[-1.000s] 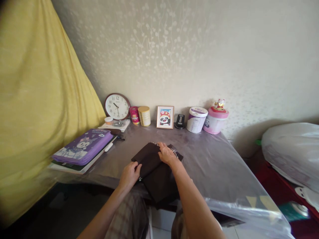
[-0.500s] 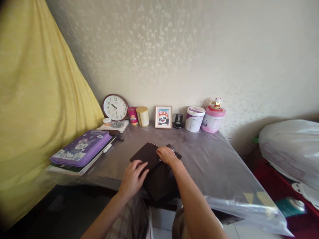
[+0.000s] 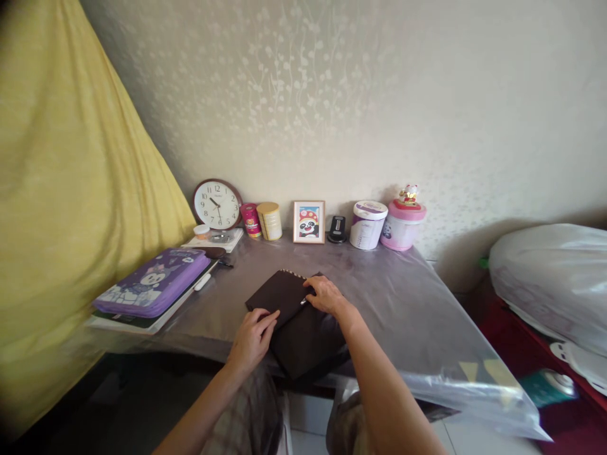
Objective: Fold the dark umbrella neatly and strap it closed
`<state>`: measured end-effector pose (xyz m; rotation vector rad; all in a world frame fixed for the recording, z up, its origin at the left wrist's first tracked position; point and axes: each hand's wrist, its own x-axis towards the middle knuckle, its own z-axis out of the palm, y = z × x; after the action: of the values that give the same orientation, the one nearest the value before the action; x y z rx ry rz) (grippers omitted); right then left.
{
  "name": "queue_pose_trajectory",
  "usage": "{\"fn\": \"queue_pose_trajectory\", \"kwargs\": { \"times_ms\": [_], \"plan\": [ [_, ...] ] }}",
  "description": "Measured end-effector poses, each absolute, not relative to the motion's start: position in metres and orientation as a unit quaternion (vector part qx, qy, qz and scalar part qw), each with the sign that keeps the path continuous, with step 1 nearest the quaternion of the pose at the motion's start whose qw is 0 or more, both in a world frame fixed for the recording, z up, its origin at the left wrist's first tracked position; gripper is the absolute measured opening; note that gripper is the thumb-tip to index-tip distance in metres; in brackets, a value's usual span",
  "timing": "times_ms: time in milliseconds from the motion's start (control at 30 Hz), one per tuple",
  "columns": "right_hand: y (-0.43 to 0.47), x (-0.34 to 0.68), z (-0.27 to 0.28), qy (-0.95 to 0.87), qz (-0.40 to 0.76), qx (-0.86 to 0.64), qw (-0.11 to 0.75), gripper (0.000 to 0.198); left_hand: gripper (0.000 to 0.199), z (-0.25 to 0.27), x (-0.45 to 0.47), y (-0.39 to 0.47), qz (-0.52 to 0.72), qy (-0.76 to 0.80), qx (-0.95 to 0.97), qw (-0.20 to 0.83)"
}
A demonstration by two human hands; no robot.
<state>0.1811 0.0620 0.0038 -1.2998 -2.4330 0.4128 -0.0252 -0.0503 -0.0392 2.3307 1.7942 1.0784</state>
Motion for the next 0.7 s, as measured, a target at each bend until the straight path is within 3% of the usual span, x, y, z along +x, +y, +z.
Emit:
{"fn": "queue_pose_trajectory", "kwargs": {
  "times_ms": [133, 700],
  "plan": [
    [0.059, 0.182, 0.006, -0.863, 0.140, -0.451, 0.179, 0.036, 0.030, -0.040, -0.026, -0.050, 0.336, 0.573, 0.747, 0.010],
    [0.049, 0.184, 0.008, -0.906, 0.114, -0.361, 0.190, 0.017, 0.030, -0.039, -0.027, -0.049, 0.343, 0.565, 0.750, 0.000]
  ]
}}
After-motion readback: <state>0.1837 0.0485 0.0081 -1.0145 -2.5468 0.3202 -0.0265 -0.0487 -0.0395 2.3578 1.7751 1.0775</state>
